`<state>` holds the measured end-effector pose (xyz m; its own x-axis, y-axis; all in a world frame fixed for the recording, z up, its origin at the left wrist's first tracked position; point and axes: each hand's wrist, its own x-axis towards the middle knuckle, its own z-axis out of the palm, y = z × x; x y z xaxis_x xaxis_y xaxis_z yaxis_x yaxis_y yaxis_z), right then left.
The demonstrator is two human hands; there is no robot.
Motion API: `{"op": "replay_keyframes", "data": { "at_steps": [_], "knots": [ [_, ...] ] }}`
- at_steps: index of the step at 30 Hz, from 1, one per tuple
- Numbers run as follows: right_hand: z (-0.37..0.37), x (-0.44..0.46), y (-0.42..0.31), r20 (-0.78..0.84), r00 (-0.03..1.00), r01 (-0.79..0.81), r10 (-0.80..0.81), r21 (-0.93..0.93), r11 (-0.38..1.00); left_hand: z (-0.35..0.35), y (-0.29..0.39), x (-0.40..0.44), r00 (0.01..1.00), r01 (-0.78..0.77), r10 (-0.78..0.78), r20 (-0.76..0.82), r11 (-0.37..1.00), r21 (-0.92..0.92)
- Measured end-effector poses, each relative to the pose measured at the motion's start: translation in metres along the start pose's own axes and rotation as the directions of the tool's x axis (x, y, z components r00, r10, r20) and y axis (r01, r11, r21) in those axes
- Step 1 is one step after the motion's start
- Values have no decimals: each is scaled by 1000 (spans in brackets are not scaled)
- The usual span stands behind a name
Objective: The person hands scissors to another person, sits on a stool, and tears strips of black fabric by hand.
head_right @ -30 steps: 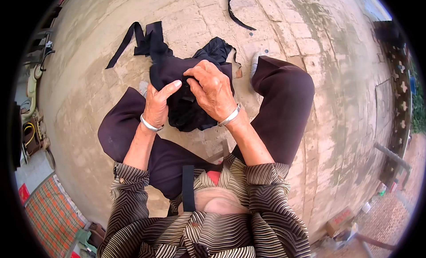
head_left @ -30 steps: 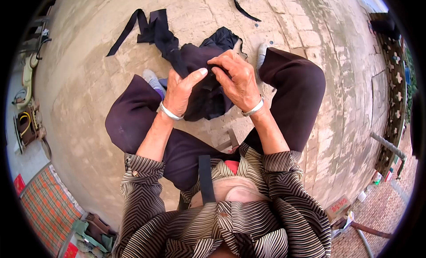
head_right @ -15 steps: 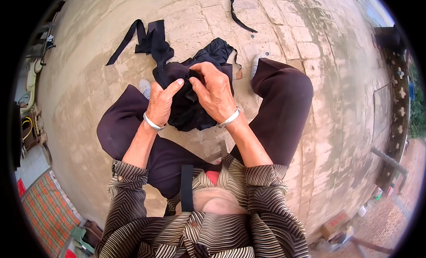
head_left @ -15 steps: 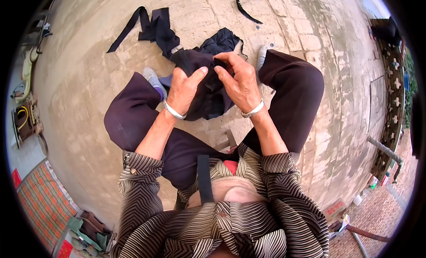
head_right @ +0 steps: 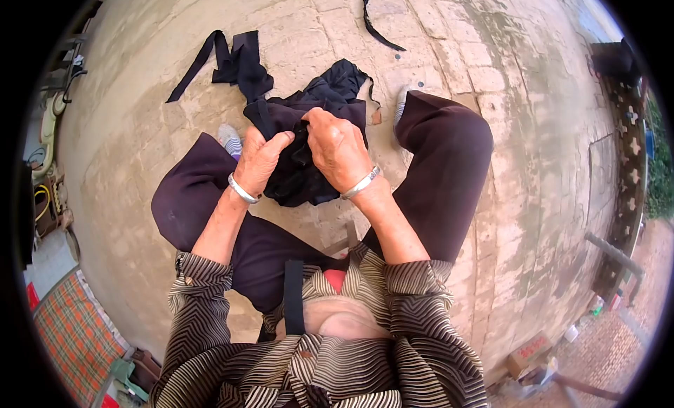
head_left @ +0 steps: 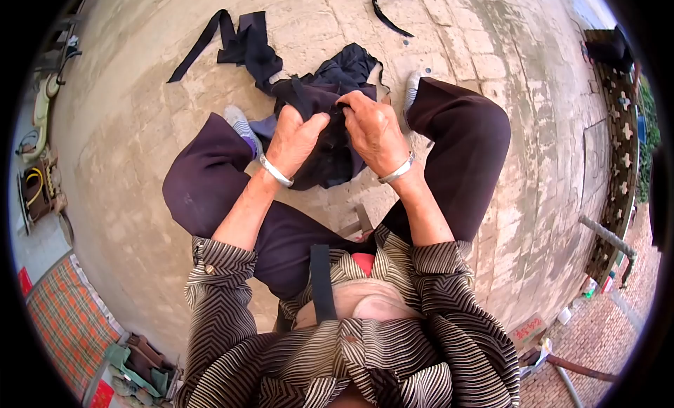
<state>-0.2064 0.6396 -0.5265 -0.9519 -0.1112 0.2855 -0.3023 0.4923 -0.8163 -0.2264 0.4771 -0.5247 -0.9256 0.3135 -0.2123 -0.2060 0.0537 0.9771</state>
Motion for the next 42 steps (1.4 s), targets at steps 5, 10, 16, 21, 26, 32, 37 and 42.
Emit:
{"op": "replay_keyframes", "data": {
  "at_steps": [5, 10, 16, 21, 26, 32, 37, 42],
  "knots": [
    [3, -4, -4, 32, 999, -41, 44, -106, 993, -4, 1, 4, 998, -24, 15, 61, 988, 151],
    [11, -10, 4, 52, 999, 18, -6, -244, 970, 1, -16, 4, 998, 35, -39, 51, 997, 74],
    [20, -19, 10, 53, 999, 32, -9, -456, 890, 0, -42, 6, 999, 45, -51, 15, 962, 268],
    [19, -23, 14, 82, 996, 23, 19, -475, 880, -2, -35, 6, 997, 62, -71, 29, 964, 257],
    [25, -26, 30, 91, 996, 53, -15, -429, 902, 5, -21, 4, 977, 193, -212, 26, 930, 313],
    [24, -28, 37, 54, 996, 87, -70, -435, 896, 13, -44, 7, 993, -107, 121, -11, 917, 385],
    [19, -24, 29, -18, 987, -158, 157, -159, 975, 21, -50, 3, 908, -359, 419, 15, 758, 544],
    [33, -25, 36, -93, 971, -234, 221, -170, 957, 21, -43, -10, 928, -313, 372, 29, 733, 604]
  ]
}}
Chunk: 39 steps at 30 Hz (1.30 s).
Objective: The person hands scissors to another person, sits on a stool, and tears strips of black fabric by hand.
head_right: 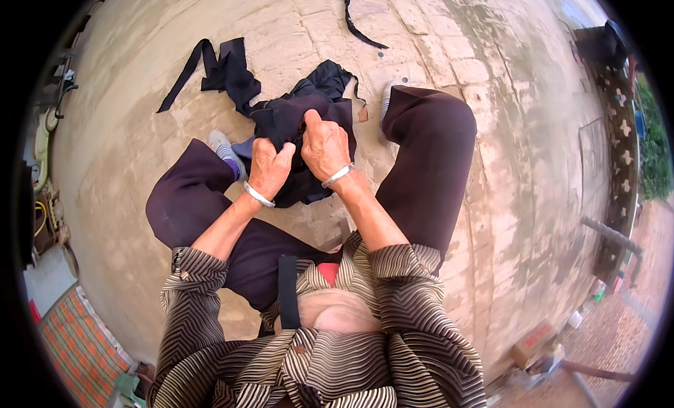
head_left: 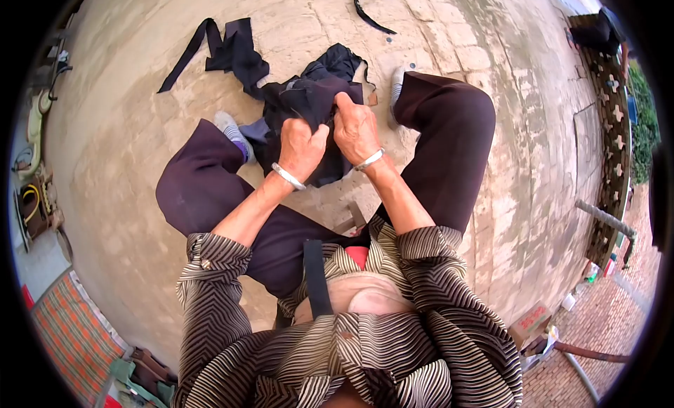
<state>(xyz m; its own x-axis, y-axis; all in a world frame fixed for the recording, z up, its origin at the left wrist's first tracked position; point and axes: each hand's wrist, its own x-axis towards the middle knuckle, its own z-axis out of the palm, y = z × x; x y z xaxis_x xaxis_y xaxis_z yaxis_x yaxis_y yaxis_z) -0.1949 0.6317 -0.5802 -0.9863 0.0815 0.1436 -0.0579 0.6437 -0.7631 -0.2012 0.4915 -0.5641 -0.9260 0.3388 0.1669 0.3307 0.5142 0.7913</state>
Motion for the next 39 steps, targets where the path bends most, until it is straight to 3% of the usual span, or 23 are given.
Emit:
{"op": "replay_keyframes", "data": {
  "at_steps": [1, 2, 3, 5, 6, 10, 11, 12, 13, 15, 16, 19, 20, 22, 24, 26, 27, 28, 29, 35, 36, 37, 39],
  "knots": [
    [2, 2, 2, -11, 999, -51, 51, -17, 999, -1, 3, -1, 999, -47, 47, 2, 994, 94],
    [1, 6, 6, -86, 996, -20, 23, 46, 999, 7, 10, 1, 974, -158, 135, -179, 980, -121],
    [2, 9, 5, -89, 996, -21, 26, 49, 999, 6, 9, -1, 975, -159, 137, -176, 980, -119],
    [1, 15, 5, -162, 987, 24, -1, 144, 989, 3, 2, -3, 973, -217, 227, -46, 962, 166],
    [1, 19, 3, -137, 990, -19, 47, 196, 980, -1, -4, -4, 976, -216, 205, 73, 956, 197],
    [2, 20, 1, -86, 985, -108, 148, 359, 927, -5, 4, -2, 987, -149, 155, -37, 980, 129],
    [-6, 22, 9, 213, 933, -359, 291, 633, 686, -7, 11, -2, 997, 53, -64, -49, 980, -194],
    [-15, 25, 10, 261, 939, -342, 222, 676, 652, -11, 19, 1, 962, 242, -274, 10, 835, -494],
    [-26, 27, 8, 306, 939, -334, 155, 715, 614, -15, 18, 3, 960, 246, -278, 10, 832, -497],
    [-48, 29, 2, 355, 918, -377, 177, 641, 669, -30, 6, 3, 971, 238, -209, 118, 902, -361],
    [-53, 29, 0, 337, 927, -357, 164, 662, 659, -33, -7, 0, 993, -94, 98, 70, 993, -71],
    [-64, 27, -13, 337, 930, -348, 146, 682, 643, -31, -15, 5, 975, -200, 199, -98, 980, 8],
    [-66, 27, -16, 352, 926, -354, 138, 682, 640, -33, -14, 5, 975, -199, 199, -100, 980, 9],
    [-67, 26, -19, 349, 927, -358, 137, 713, 604, -45, 3, 10, 998, -64, 57, -34, 969, -239],
    [-67, 26, -20, 345, 929, -358, 136, 742, 567, -47, 2, 10, 1000, 11, -7, 10, 935, -354],
    [-67, 25, -22, 301, 941, -331, 154, 733, 595, -44, -13, 6, 975, -220, 220, 8, 971, 92],
    [-67, 25, -23, 301, 941, -331, 153, 733, 595, -44, -4, 9, 975, -220, 220, 7, 971, 92],
    [-66, 24, -24, 277, 950, -309, 147, 743, 594, -45, 15, 15, 1000, 24, -26, 1, 920, -390],
    [-66, 23, -26, 252, 957, -286, 142, 752, 594, -45, 24, 18, 963, 239, -244, 111, 595, -767],
    [-61, 14, -42, 201, 966, -260, 165, 773, 578, -54, 17, 23, 919, 379, -242, 312, 316, -870],
    [-65, 15, -43, 250, 959, -280, 134, 755, 593, -50, 1, 19, 919, 376, -244, 309, 317, -870],
    [-68, 16, -44, 251, 959, -280, 133, 756, 592, -40, -26, 11, 948, 304, -259, 184, 566, -766],
    [-73, 20, -44, 236, 972, -179, -7, 753, 633, -43, -33, 12, 970, 224, -237, 57, 773, -593]
  ]
}}
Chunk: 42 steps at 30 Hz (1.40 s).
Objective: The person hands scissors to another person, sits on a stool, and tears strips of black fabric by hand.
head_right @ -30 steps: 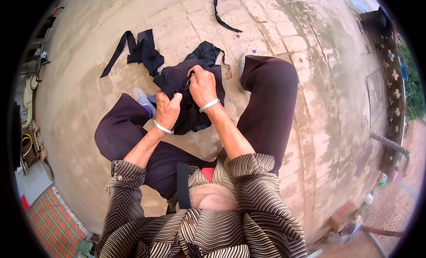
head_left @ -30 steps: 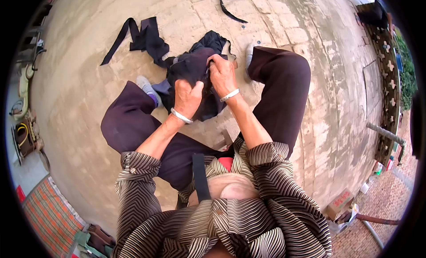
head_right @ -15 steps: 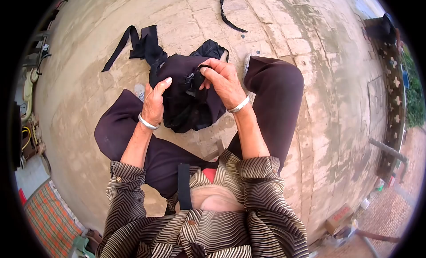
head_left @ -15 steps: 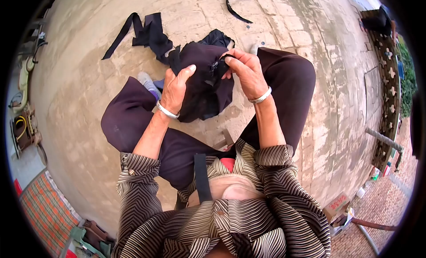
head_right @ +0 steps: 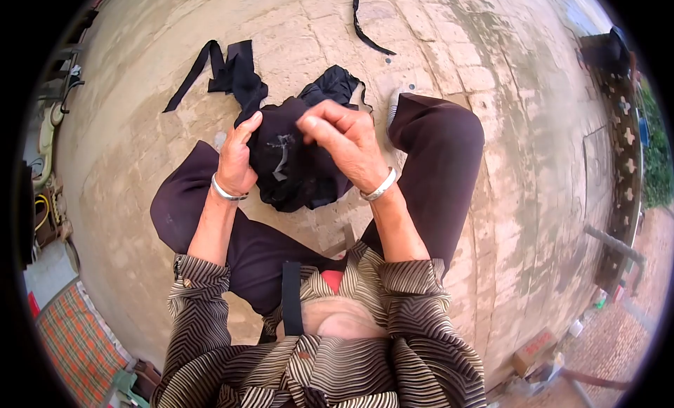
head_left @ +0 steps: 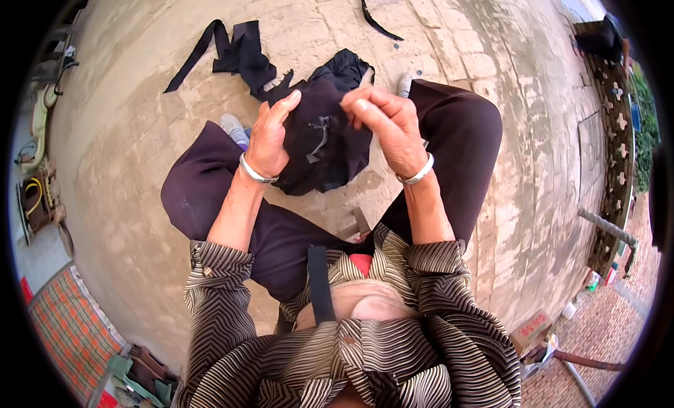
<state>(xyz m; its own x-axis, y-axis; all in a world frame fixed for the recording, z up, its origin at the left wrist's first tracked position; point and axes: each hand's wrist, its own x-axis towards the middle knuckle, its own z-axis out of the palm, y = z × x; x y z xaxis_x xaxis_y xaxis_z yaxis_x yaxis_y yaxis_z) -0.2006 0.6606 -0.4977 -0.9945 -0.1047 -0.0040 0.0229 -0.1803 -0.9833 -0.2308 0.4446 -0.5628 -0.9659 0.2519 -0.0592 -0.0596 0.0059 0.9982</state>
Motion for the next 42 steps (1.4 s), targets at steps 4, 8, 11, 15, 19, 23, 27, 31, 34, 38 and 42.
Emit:
{"op": "replay_keyframes", "data": {
  "at_steps": [4, 8, 11, 15, 19, 23, 27, 31, 34, 38, 42],
  "knots": [
    [-5, 9, -1, 18, 985, 169, -171, -294, 941, -10, -6, 5, 993, -91, 86, 81, 994, 59],
    [-1, 5, 16, 253, 956, -143, 148, -38, 989, -5, 6, 9, 933, 360, -323, 160, 864, -353],
    [8, 4, 31, 241, 933, -299, 266, 111, 948, 2, 44, 12, 875, 456, -343, 342, 822, -343],
    [11, 4, 14, 53, 918, -386, 392, 338, 858, 8, 44, 12, 995, 103, -99, -31, 974, 204],
    [9, 5, 16, -49, 928, -325, 368, 373, 869, 15, 53, 7, 959, -201, 260, -117, 907, 371],
    [13, 3, 13, -104, 941, -286, 323, 269, 920, 19, 67, -3, 843, -522, 527, 110, 750, 405],
    [14, 1, 7, -31, 937, -312, 348, 372, 874, 25, 63, -2, 873, -487, 432, 227, 808, 331],
    [13, 3, 6, 14, 923, -334, 384, 523, 784, 20, 57, 4, 910, -406, 332, 247, 833, 375],
    [7, 4, 13, 33, 922, -341, 386, 543, 767, 19, 65, -1, 980, 16, -45, 194, 989, 147],
    [4, 5, 15, 28, 916, -353, 401, 533, 769, 18, 70, 2, 983, 61, -73, 171, 995, 76],
    [6, 6, 12, 8, 909, -366, 417, 493, 789, 18, 68, 2, 978, 81, -102, 184, 990, 118]
  ]
}}
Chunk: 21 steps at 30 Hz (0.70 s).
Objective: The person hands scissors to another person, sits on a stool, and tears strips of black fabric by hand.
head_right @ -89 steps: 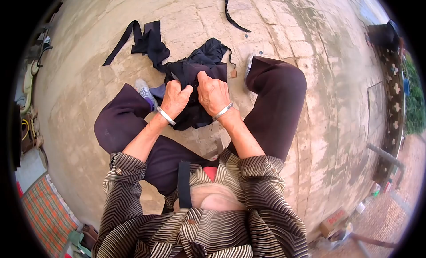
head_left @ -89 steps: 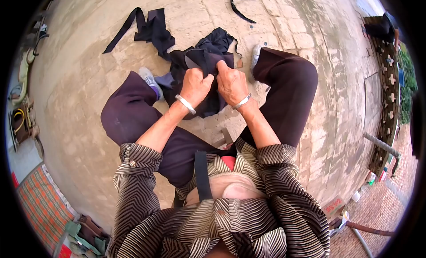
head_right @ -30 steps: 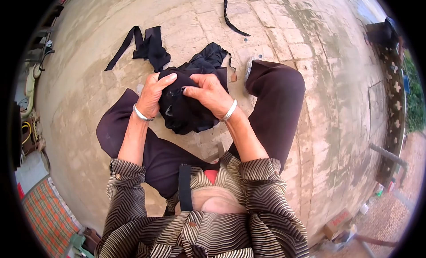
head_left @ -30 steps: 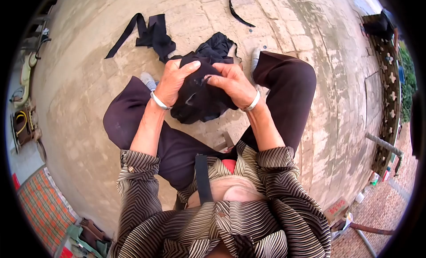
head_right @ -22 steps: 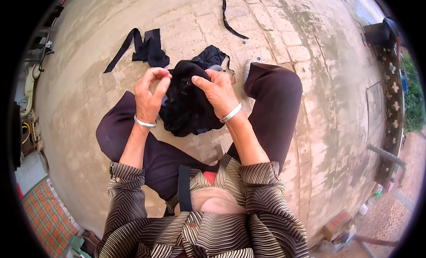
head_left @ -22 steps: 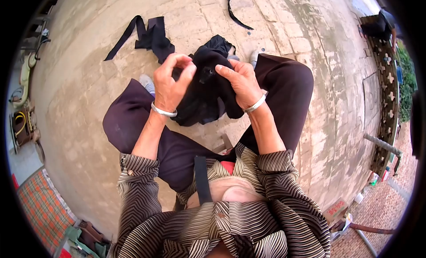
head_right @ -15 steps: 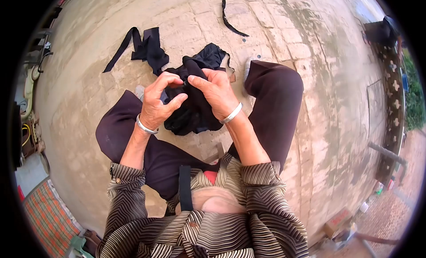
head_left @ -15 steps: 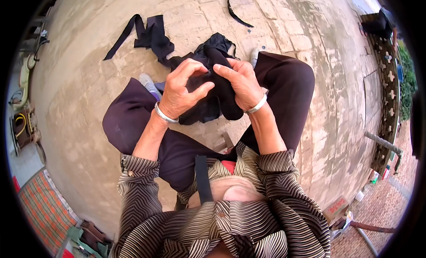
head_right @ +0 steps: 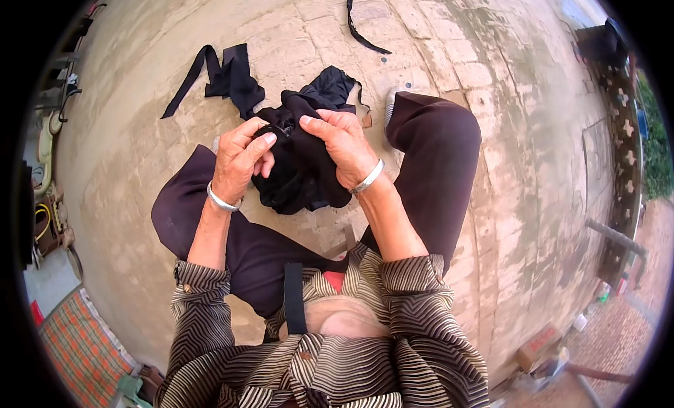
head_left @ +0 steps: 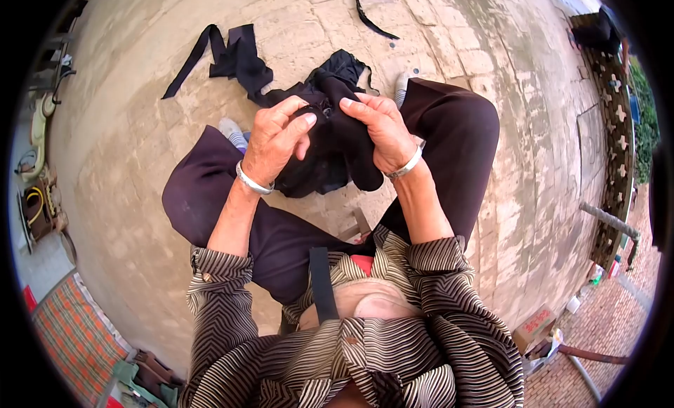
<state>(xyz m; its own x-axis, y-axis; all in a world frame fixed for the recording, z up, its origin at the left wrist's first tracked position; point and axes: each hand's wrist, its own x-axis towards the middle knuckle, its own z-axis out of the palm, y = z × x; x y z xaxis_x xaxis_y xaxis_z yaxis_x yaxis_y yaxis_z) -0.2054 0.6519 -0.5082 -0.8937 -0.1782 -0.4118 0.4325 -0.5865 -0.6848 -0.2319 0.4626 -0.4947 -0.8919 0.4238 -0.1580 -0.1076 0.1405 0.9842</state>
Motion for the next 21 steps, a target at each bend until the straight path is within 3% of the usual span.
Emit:
{"op": "replay_keyframes", "data": {
  "at_steps": [2, 4, 5, 6, 7, 8, 10, 11, 12, 14, 15, 16, 18, 19, 21],
  "knots": [
    [-3, 0, 1, -30, 1000, 6, -6, -11, 1000, 2, 1, 0, 999, 37, -37, 9, 999, -32],
    [-11, 4, 4, 20, 996, 86, -84, -220, 972, 2, 1, 0, 997, 74, -73, 18, 995, -65],
    [-14, 3, 5, 20, 996, 87, -84, -220, 972, 2, 0, 0, 996, 86, -84, 24, 994, -68],
    [-11, 1, 3, 25, 968, 233, -251, -471, 851, 2, 0, 1, 995, 97, -95, 29, 993, -70],
    [-8, -1, -1, 75, 912, 341, -404, -684, 645, 2, 0, 1, 995, 95, -93, 29, 993, -70],
    [-5, -4, -8, 75, 911, 343, -406, -684, 644, 2, 0, 1, 994, 103, -100, 36, 992, -71],
    [-1, -12, -25, 296, 866, 444, -404, -826, 347, 3, 0, 1, 994, 104, -101, 47, 992, -72],
    [2, -10, -25, 421, 792, 580, -441, -743, 333, 4, 1, 1, 994, 99, -96, 49, 993, -62],
    [7, -13, -27, 452, 798, 592, -397, -710, 382, 4, 2, 0, 994, 94, -91, 53, 994, -52],
    [16, -18, -43, 423, 904, 406, -70, -794, 453, 3, 2, 0, 995, 72, -69, 69, 996, -48],
    [15, -15, -42, 347, 938, 294, 11, -811, 506, 2, 3, -1, 995, 54, -51, 90, 998, -22],
    [12, -13, -41, 347, 938, 296, 7, -810, 505, 1, 4, -2, 993, 34, -34, 110, 999, 4],
    [3, -8, -37, 456, 889, 442, -46, -826, 350, 0, 4, -4, 991, 48, -48, 123, 999, 0],
    [-1, -4, -35, 519, 851, 523, -80, -827, 206, 0, 4, -5, 989, 65, -64, 136, 998, -7],
    [-6, -3, -36, 536, 842, 539, -62, -831, 136, -1, 3, -5, 987, 103, -97, 130, 994, -36]
  ]
}}
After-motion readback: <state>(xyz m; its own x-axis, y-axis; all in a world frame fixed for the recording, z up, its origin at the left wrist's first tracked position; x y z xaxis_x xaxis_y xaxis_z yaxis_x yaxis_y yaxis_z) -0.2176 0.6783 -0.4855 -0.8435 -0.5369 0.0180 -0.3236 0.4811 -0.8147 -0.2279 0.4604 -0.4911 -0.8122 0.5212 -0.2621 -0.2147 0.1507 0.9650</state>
